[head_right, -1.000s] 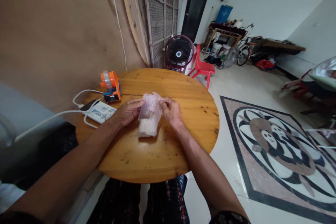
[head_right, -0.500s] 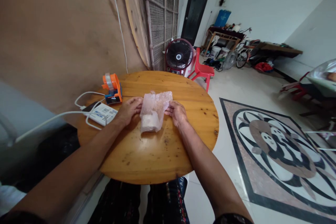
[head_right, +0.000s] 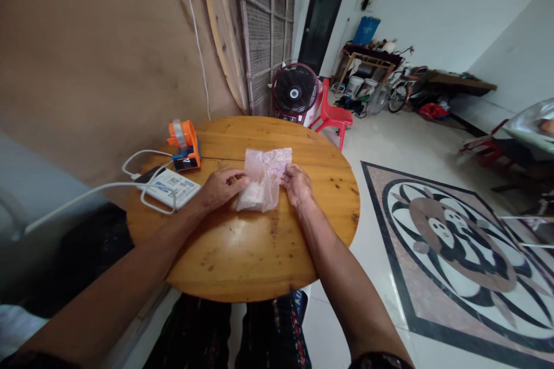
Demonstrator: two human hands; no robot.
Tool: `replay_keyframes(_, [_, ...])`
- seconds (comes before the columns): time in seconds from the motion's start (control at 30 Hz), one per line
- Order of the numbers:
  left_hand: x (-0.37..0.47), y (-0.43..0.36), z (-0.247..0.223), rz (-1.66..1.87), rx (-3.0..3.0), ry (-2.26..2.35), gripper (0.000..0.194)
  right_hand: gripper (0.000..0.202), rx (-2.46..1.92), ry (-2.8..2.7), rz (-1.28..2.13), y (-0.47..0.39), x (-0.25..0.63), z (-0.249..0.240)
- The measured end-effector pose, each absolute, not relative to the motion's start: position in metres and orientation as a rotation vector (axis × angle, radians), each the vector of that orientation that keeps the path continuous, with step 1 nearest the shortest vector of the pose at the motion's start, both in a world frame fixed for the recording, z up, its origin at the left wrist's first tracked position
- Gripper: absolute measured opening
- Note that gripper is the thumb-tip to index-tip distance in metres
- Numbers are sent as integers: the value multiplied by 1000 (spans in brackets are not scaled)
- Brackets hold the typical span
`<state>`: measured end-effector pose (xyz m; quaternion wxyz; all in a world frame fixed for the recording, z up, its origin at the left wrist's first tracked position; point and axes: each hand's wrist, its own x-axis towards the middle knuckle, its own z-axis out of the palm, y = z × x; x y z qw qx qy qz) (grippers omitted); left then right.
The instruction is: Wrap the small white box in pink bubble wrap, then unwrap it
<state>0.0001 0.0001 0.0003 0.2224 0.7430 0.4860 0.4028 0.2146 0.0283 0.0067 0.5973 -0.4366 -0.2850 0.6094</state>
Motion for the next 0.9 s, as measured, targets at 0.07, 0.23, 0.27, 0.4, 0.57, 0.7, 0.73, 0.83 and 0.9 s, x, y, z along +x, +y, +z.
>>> replay_keyframes(0.07, [0, 0, 0, 1031, 2079, 1348, 36, 14, -1020, -690, 1378, 30, 216, 7])
replay_keyframes(0.23, [1, -3, 3, 1027, 2076, 1383, 35, 18, -1048, -771, 1254, 32, 219, 7])
replay_keyframes(0.27, [1, -3, 3, 1034, 2069, 1383, 32, 22, -1058, -789, 1224, 32, 219, 7])
replay_keyframes(0.4, [2, -4, 5, 1057, 2028, 1342, 22, 43, -1184, -914, 1170, 29, 219, 7])
replay_keyframes(0.57, [0, 0, 1, 1096, 1869, 1264, 20, 41, -1215, -1041, 1121, 25, 213, 2])
replay_keyframes(0.7, [-5, 5, -3, 1199, 1645, 1340, 17, 23, -1116, -1050, 1133, 27, 214, -2])
replay_keyframes(0.73, [-7, 6, -3, 1219, 1614, 1367, 16, 22, -1102, -1017, 1141, 28, 216, -2])
replay_keyframes(0.83, [-8, 8, -5, 1272, 1590, 1421, 9, 24, -1101, -915, 1172, 32, 224, 0])
replay_keyframes(0.9, [-8, 9, -7, 1303, 1589, 1446, 8, 24, -1111, -887, 1172, 34, 228, 2])
